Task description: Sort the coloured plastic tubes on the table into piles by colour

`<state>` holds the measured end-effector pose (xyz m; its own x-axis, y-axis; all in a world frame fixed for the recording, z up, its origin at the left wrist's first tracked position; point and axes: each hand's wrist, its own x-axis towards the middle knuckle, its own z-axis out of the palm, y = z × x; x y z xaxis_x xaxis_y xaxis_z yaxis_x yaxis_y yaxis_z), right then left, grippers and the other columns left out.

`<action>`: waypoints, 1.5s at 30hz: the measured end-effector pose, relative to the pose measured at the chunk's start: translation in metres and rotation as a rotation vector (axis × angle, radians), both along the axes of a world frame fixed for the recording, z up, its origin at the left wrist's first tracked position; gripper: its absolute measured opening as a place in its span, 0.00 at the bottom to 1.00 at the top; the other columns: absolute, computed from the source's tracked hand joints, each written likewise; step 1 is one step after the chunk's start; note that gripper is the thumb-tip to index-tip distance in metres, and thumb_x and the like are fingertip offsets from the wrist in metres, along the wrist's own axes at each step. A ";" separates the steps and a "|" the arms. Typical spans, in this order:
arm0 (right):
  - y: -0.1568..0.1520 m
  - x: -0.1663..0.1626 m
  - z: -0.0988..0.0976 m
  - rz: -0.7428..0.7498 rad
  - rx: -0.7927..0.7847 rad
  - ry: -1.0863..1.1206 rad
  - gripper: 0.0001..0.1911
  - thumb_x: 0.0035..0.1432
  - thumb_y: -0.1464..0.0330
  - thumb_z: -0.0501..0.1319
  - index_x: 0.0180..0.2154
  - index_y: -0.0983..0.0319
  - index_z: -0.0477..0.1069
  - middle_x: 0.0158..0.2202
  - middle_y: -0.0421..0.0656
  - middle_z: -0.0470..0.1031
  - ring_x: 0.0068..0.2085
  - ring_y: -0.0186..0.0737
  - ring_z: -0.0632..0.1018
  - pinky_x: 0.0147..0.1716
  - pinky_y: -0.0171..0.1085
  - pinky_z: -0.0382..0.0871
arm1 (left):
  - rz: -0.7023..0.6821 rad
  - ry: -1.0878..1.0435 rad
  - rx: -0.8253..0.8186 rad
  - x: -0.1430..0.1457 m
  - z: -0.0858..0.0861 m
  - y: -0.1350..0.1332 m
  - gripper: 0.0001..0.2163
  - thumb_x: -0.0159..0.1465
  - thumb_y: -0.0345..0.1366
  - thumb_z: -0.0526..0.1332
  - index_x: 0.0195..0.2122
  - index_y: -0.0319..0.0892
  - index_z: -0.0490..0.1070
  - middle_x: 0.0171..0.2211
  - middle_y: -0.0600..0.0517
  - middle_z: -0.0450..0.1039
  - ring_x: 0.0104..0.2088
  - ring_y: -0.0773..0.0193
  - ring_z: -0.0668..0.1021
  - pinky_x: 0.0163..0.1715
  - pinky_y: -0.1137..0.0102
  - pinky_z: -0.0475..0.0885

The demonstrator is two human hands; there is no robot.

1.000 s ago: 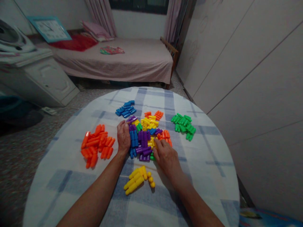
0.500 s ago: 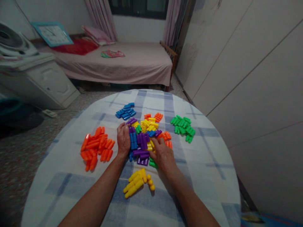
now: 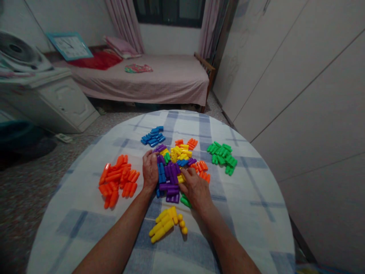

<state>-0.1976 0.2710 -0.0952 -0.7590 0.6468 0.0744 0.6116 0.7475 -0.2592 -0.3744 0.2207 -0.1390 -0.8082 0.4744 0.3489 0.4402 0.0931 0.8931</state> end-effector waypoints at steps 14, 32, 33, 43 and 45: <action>-0.004 0.000 -0.002 -0.044 0.072 -0.037 0.20 0.59 0.61 0.57 0.53 0.57 0.66 0.48 0.46 0.70 0.39 0.40 0.76 0.30 0.33 0.66 | 0.004 -0.022 0.014 -0.001 -0.003 0.000 0.19 0.68 0.45 0.45 0.44 0.42 0.72 0.54 0.45 0.63 0.57 0.59 0.66 0.59 0.64 0.58; 0.003 0.000 -0.013 -0.079 0.118 0.021 0.17 0.61 0.60 0.55 0.50 0.56 0.68 0.45 0.44 0.72 0.35 0.36 0.76 0.29 0.32 0.66 | -0.003 0.000 0.005 0.001 0.000 0.000 0.19 0.69 0.44 0.44 0.44 0.40 0.71 0.53 0.44 0.63 0.56 0.58 0.66 0.59 0.62 0.59; 0.004 0.001 -0.014 -0.086 0.115 0.028 0.17 0.61 0.60 0.55 0.50 0.56 0.68 0.45 0.44 0.72 0.34 0.36 0.76 0.29 0.32 0.67 | -0.004 0.003 0.003 0.001 0.000 0.001 0.19 0.69 0.44 0.44 0.45 0.40 0.71 0.53 0.44 0.63 0.56 0.59 0.66 0.59 0.63 0.59; -0.013 0.035 0.027 0.235 -0.045 0.202 0.13 0.61 0.63 0.57 0.47 0.56 0.68 0.45 0.45 0.72 0.40 0.38 0.76 0.38 0.36 0.71 | 0.007 -0.008 -0.018 0.000 -0.001 0.001 0.19 0.68 0.44 0.44 0.41 0.41 0.72 0.53 0.45 0.63 0.57 0.60 0.66 0.59 0.65 0.59; -0.022 0.044 0.027 0.326 -0.051 0.133 0.13 0.60 0.63 0.57 0.47 0.57 0.69 0.44 0.45 0.72 0.36 0.36 0.76 0.35 0.34 0.71 | 0.009 -0.007 -0.018 0.000 0.001 0.001 0.19 0.68 0.44 0.44 0.41 0.40 0.72 0.53 0.44 0.63 0.56 0.59 0.66 0.59 0.64 0.59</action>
